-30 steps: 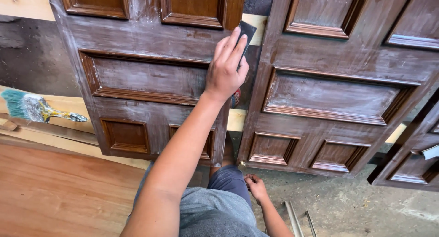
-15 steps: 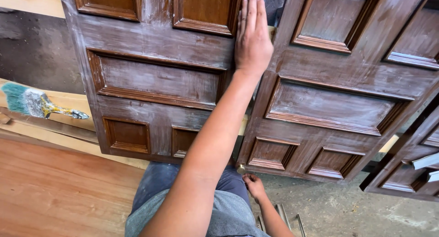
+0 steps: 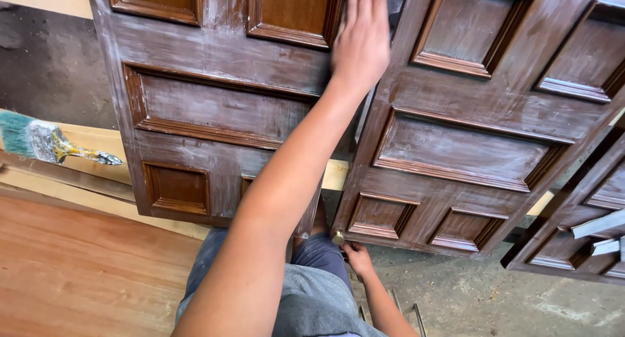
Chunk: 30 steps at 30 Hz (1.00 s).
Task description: The person sands the surface of a wooden door using a sanding block. They move the block across the panels and edges of the door, focusing on smoothing the wood. The person briefly pauses to touch their face before resuming the sanding task.
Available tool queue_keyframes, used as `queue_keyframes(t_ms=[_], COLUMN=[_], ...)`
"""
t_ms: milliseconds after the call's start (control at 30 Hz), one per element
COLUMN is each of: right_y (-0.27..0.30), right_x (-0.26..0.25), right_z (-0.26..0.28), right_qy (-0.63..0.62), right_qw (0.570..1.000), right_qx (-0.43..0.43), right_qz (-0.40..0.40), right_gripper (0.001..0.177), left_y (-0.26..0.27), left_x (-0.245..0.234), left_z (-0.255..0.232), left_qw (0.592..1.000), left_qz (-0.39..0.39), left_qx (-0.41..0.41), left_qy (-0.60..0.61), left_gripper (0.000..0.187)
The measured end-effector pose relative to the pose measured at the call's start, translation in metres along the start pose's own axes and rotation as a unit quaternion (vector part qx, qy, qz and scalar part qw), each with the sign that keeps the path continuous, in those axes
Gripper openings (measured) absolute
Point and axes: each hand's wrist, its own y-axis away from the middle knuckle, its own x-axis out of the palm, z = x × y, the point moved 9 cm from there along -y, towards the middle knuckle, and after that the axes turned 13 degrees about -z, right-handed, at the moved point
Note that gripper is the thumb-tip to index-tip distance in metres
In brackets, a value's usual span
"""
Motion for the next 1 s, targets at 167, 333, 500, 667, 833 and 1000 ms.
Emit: queue_keyframes(t_ms=[167,333,500,667,833,1000], right_y=[0.014,0.005,0.005,0.019,0.020,0.015], right_x=[-0.007,0.000,0.002,0.001,0.002,0.001], right_z=[0.008,0.014,0.012,0.022,0.026,0.014], right_qy=[0.112,0.082,0.124,0.120,0.076,0.029], right_qw=[0.992,0.996,0.990,0.992,0.997,0.999], right_qx=[-0.047,-0.020,-0.048,-0.038,-0.018,-0.007], right_qz=[-0.021,-0.030,-0.042,-0.028,-0.024,-0.039], right_gripper=[0.043,0.041,0.051,0.056,0.043,0.034], left_y=[0.091,0.029,-0.023,0.048,-0.034,0.013], left_x=[-0.028,-0.005,-0.004,-0.027,-0.002,-0.037], left_z=[0.004,0.002,-0.003,-0.002,0.000,-0.012], left_qw=[0.999,0.999,0.998,0.997,1.000,0.990], left_qz=[0.040,0.018,-0.055,0.072,0.009,0.062], left_qx=[0.030,0.015,-0.003,0.003,-0.020,0.036], left_qy=[-0.019,0.036,-0.002,-0.021,-0.008,-0.118], left_gripper=[0.071,0.073,0.047,0.069,0.059,0.072])
